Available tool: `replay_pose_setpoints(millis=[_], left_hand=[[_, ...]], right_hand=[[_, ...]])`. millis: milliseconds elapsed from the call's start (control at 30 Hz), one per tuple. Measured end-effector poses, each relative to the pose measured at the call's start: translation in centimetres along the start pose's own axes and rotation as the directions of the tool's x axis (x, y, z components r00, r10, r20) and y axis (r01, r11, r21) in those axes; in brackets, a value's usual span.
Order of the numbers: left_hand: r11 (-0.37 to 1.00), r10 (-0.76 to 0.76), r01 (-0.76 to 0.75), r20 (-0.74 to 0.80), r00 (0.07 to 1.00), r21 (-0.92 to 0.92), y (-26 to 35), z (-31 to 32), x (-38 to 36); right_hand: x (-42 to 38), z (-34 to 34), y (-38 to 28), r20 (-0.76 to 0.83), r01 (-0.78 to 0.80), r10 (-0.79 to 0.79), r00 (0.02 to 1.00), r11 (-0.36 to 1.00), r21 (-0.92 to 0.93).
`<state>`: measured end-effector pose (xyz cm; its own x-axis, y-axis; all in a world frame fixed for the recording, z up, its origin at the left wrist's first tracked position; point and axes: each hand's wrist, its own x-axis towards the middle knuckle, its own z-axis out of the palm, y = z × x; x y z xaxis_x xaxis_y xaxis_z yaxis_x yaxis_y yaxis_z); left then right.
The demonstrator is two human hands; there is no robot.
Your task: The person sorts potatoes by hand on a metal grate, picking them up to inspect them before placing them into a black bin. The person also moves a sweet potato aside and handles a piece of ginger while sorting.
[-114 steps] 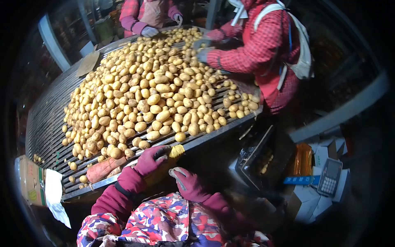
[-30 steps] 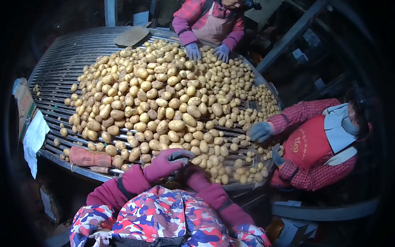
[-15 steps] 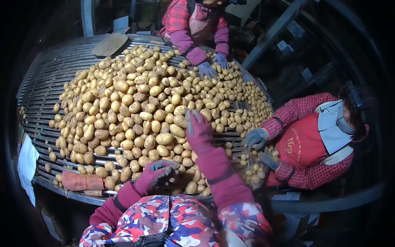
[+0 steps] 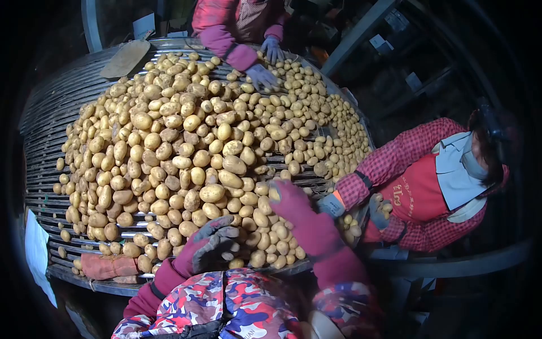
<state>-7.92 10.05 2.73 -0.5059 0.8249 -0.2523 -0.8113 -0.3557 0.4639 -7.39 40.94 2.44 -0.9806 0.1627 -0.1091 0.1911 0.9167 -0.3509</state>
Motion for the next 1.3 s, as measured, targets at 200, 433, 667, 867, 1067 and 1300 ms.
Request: replay_pose_setpoints(millis=[200,433,667,867,1067,1300], left_hand=[[0.985,-0.04,0.053,0.08,0.996,-0.164,0.1,0.9,0.5],[0.968,-0.062,0.046,-0.057,0.996,-0.247,-0.3,0.1,0.0],[0.995,0.029,-0.036,-0.083,0.996,-0.088,-0.8,-1.6,0.3],[0.998,0.026,-0.029,-0.072,0.997,-0.049,-0.5,-2.5,-0.1],[1.0,0.018,-0.019,-0.042,0.999,-0.02,-0.8,-2.3,-0.1],[0.998,-0.016,0.016,0.0,1.0,-0.056,-1.0,-2.9,0.3]], right_hand=[[-3.6,-2.2,-6.7,0.366,-0.121,-0.283,0.887,0.621,0.774],[5.4,-1.1,-6.8,-0.094,0.273,-0.257,0.962,0.876,0.397],[11.0,2.7,-7.3,-0.128,0.327,-0.392,0.911,0.877,-0.351],[12.2,-0.2,-0.2,0.006,0.1,-0.107,0.994,0.91,-0.403],[6.8,1.5,4.6,-0.097,-0.015,-0.03,0.995,0.901,-0.433],[1.0,0.3,8.0,0.202,0.022,-0.039,0.979,0.996,0.084]])
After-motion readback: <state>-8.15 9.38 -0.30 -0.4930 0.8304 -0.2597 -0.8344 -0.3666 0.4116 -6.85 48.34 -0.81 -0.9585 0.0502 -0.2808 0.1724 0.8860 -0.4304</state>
